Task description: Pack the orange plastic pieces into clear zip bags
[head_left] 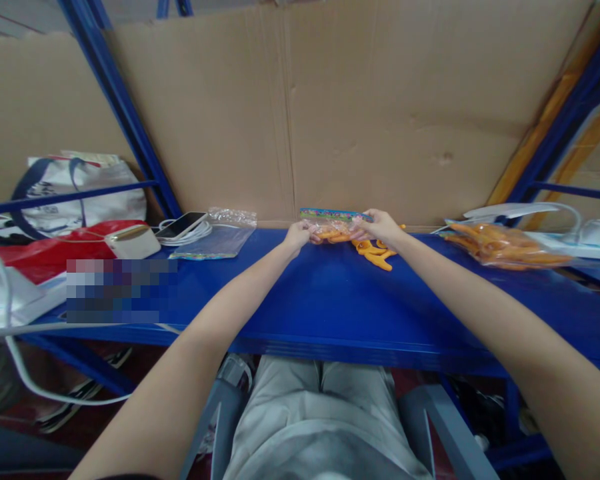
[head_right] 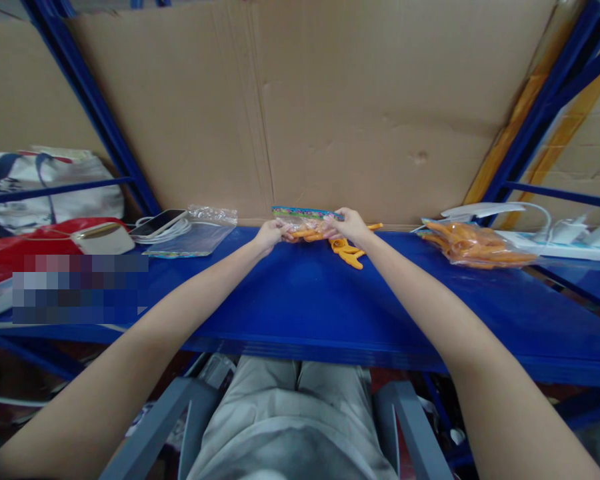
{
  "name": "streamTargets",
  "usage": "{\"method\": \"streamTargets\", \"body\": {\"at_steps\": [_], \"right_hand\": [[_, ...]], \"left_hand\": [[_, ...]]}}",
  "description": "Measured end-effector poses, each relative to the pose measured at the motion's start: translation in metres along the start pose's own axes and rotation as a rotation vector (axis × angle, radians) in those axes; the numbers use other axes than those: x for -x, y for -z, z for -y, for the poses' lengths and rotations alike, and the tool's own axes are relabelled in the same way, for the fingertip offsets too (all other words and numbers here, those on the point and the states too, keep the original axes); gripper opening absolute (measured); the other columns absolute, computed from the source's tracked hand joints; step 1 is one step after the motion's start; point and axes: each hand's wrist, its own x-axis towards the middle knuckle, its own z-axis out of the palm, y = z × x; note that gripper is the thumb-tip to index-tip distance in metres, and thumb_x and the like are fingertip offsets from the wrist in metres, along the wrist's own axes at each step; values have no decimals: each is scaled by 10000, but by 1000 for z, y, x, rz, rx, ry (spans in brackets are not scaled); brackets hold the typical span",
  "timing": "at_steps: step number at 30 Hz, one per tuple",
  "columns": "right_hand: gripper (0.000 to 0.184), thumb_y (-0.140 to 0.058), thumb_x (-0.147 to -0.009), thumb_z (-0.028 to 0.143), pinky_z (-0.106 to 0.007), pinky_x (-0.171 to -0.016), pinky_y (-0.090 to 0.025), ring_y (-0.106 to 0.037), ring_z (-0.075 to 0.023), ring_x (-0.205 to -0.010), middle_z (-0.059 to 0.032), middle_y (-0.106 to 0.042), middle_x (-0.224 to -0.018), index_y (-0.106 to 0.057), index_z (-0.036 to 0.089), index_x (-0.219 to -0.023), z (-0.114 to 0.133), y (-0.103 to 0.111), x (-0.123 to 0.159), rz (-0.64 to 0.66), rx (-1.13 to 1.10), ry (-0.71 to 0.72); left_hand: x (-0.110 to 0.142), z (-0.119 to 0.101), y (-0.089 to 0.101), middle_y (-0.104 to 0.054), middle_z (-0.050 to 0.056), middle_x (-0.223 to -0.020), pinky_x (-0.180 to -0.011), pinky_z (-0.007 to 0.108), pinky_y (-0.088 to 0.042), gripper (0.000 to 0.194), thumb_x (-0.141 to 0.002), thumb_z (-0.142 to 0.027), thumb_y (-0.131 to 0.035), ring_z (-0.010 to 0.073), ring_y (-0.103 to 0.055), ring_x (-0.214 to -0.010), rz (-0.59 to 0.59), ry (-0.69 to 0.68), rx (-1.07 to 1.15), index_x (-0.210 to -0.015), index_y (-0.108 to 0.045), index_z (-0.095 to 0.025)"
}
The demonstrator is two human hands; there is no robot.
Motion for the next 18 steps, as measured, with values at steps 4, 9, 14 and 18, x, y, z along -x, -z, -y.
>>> {"method": "streamTargets", "body": {"at_steps": [4,9,14,18], "right_hand": [[150,-630,-825,47,-255,-674,-591,-684,-131,-612,-5,-660,-609,-587,170,-750,-7,0,0,26,33,2],[168,-494,-902,37,-302,-785,-581,-704,-125,-660,-23,-706,-704,-590,171,-867,-3,-6,0,-60,-37,2],[187,-470,-923,60,-306,-806,-566,-723,-139,-746,-60,-744,-858,-602,155,-1017,8,-6,3,-32,-28,40],[149,-452,-947,100,-319,-743,-575,-716,-162,-673,-78,-735,-811,-589,138,-991,11,-6,1,-66,-49,19]], "left_hand": [[1,-1,0,-611,-19,-550,-586,186,-536,219,-942,-127,-521,88,-653,-520,23,-5,42,-727,-493,-157],[0,-8,-5,-657,-1,-671,-730,238,-561,242,-971,-98,-444,103,-711,-689,76,-50,116,-739,-447,-168],[1,-15,-2,-683,35,-692,-755,265,-548,268,-980,-87,-396,104,-689,-667,86,-78,108,-728,-454,-159],[1,-15,0,-707,63,-744,-742,278,-547,238,-979,-138,-415,123,-691,-681,102,-98,45,-757,-500,-149]]}}
